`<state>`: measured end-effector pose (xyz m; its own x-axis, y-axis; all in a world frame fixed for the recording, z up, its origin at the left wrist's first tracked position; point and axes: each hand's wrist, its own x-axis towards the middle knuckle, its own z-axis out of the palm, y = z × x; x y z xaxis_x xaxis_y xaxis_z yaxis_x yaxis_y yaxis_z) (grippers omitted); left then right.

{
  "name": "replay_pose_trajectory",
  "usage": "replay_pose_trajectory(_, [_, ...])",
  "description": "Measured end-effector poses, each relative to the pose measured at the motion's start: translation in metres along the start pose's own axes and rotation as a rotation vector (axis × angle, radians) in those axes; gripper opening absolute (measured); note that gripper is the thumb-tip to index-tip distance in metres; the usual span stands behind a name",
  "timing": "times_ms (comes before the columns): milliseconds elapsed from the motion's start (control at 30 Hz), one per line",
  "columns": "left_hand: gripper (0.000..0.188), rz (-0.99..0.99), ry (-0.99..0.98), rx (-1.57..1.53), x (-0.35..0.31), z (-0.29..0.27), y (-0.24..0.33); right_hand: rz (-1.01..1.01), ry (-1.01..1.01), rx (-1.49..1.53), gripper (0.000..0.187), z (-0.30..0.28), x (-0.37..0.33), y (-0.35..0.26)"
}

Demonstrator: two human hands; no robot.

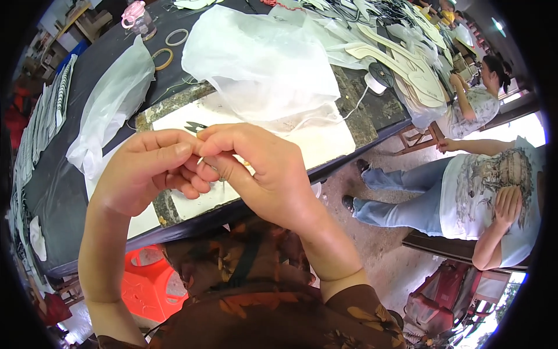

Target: Bundling and securing stacks of shoe components using thread and a thread snipper, then placing them into a plastic bag.

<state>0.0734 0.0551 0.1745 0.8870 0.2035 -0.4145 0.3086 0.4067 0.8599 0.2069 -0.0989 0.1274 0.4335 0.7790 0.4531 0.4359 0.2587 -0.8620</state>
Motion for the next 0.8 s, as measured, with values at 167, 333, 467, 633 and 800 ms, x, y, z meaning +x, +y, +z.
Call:
replay_pose_trajectory(167, [0.024,0.043,0.008,0.127,-0.01,-0.004,0.004,-0.067,-0.026,-0.083,0.012,0.012,0.006,0.0])
replay_pose_trajectory(333, [0.018,0.088,0.025,0.193,-0.012,-0.014,0.006,-0.037,-0.049,-0.075,0.01,0.013,0.006,-0.003])
replay_pose_trajectory(467, [0.016,0.063,0.02,0.246,-0.013,-0.01,0.013,0.015,-0.121,-0.067,0.009,0.007,0.005,-0.006])
replay_pose_trajectory(633, [0.016,0.112,0.001,0.334,-0.01,-0.016,0.007,0.398,-0.233,0.158,0.014,-0.003,0.012,-0.022])
replay_pose_trajectory(800, [0.019,0.104,0.104,0.291,-0.018,-0.007,0.002,0.435,-0.358,0.322,0.016,-0.018,0.019,-0.015])
